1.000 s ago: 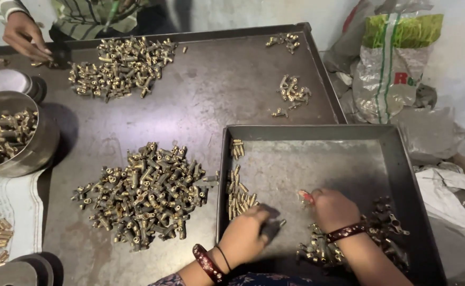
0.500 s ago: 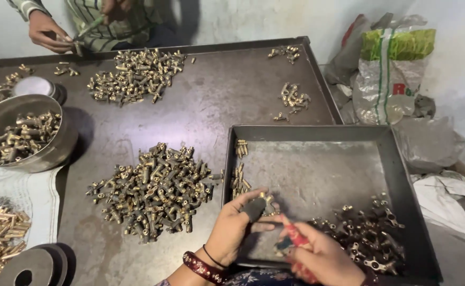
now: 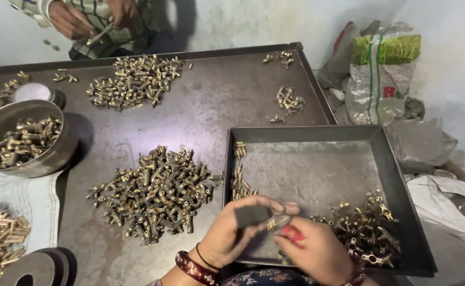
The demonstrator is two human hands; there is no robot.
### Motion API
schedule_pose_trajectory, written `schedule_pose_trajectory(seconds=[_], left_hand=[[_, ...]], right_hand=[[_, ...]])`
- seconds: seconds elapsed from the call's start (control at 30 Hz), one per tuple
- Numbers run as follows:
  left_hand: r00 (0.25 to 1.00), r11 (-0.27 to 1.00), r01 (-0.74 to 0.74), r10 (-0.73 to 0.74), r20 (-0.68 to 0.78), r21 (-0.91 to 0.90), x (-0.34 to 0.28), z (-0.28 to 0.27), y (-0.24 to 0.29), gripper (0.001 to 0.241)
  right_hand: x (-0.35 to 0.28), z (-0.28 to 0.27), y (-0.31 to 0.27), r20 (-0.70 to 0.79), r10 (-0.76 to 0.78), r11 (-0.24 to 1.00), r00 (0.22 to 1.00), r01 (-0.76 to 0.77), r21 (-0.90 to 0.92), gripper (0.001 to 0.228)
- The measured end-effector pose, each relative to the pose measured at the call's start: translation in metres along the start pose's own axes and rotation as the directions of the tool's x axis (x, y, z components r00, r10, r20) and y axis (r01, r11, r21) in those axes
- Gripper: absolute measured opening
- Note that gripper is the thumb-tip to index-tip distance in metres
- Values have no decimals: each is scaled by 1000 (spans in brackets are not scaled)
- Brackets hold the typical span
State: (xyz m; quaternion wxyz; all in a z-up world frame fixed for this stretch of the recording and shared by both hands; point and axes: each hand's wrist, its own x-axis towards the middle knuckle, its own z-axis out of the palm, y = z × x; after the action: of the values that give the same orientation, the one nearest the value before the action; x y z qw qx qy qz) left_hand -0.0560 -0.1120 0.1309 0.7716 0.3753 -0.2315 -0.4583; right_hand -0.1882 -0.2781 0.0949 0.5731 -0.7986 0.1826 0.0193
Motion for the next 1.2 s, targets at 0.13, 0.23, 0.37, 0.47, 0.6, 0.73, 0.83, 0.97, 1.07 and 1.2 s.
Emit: schedule_pose_trajectory(seconds=[0.13,0.23,0.37,0.47,0.6,0.73,0.83,0.97,1.07,1.2], left_hand=[[992,970,-42,70,105,-241,18,-5,8,35],[989,991,67,-51,135,-113,25,-3,34,33],[971,965,-209,224,81,-159,36,1,25,32],[913,981,-167,118,-391,-95,48,-17,-11,20],[993,981,21,1,114,-191,30,-10,22,29],[954,973,-218,197,227,73,27,-1,24,25],[967,962,-221,237,-91,161,13,-5,8,30],[991,992,-73,84,-106,99,-14,-15,15,32],[949,976,-192,212,-233,105,-35,-33,22,26],[922,404,-93,380,-75,910,-50,-74,-6,26]], right_hand=[[14,24,-10,106,-220,882,970,244,-403,17],[24,23,-18,361,-179,983,915,153,99,14],[42,22,-48,326,-108,993,939,83,88,13],[49,30,-27,50,-13,960,999,26,-278,16],[45,19,-14,107,83,988,991,-67,-142,17],[42,8,-22,-68,12,972,998,-28,-231,16],[38,-5,-29,-27,67,990,997,-69,-125,19],[34,-25,-13,466,127,965,876,-218,148,26],[48,-43,28,380,161,983,911,-182,20,26],[73,-36,45,146,284,959,948,-280,-50,24]])
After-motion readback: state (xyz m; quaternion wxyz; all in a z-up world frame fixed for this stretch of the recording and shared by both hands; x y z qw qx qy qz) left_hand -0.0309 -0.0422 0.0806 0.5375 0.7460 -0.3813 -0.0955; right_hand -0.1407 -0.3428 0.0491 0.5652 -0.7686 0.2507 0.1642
